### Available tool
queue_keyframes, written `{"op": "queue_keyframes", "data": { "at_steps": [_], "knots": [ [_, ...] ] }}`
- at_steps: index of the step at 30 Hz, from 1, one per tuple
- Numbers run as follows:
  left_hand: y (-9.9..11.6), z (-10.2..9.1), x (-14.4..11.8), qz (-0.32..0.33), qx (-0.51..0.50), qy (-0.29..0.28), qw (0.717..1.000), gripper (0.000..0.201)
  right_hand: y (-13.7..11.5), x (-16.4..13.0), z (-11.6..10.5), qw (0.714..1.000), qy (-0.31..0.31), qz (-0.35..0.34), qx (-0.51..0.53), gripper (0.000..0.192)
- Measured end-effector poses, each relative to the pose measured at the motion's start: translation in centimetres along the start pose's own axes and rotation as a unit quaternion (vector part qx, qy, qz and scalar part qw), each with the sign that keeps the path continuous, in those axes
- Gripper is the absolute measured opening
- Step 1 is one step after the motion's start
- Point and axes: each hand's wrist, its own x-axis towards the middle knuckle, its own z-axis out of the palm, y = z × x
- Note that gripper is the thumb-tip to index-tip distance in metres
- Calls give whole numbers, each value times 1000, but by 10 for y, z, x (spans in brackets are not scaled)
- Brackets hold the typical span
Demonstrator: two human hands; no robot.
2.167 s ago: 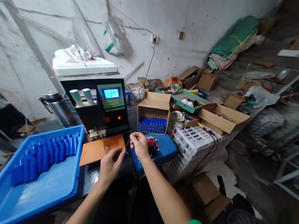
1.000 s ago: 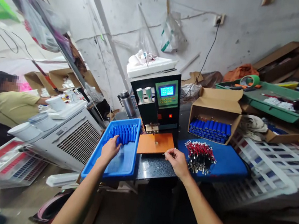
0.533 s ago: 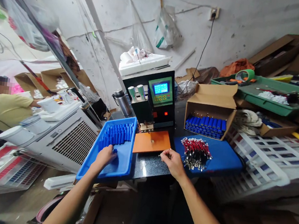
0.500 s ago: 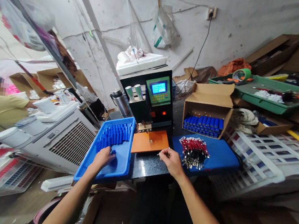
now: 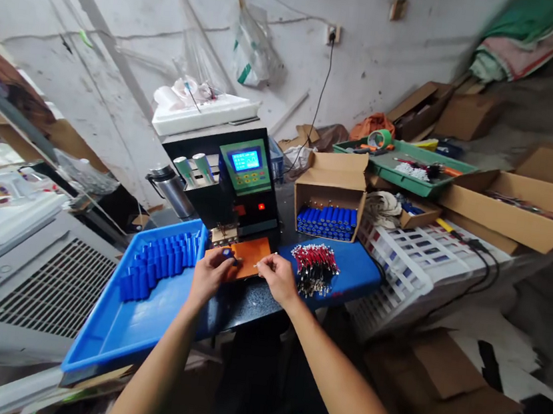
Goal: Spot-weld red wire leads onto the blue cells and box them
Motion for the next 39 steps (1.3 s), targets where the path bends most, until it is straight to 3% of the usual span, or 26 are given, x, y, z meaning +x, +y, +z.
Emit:
{"op": "queue_keyframes", "data": {
  "at_steps": [7,15,21,39],
  "knots": [
    [-12,18,3,-11,-9,16,1000,40,7,17,6,999,29,8,-11,26],
    [-9,24,-4,8,10,34,999,42,15,55,39,1000,0,9,-30,23],
    [-14,24,-5,6,19,41,999,47,25,66,57,999,-7,6,-52,20],
    [-16,24,-5,5,39,50,998,47,26,65,59,989,-2,8,-150,13]
  ]
}}
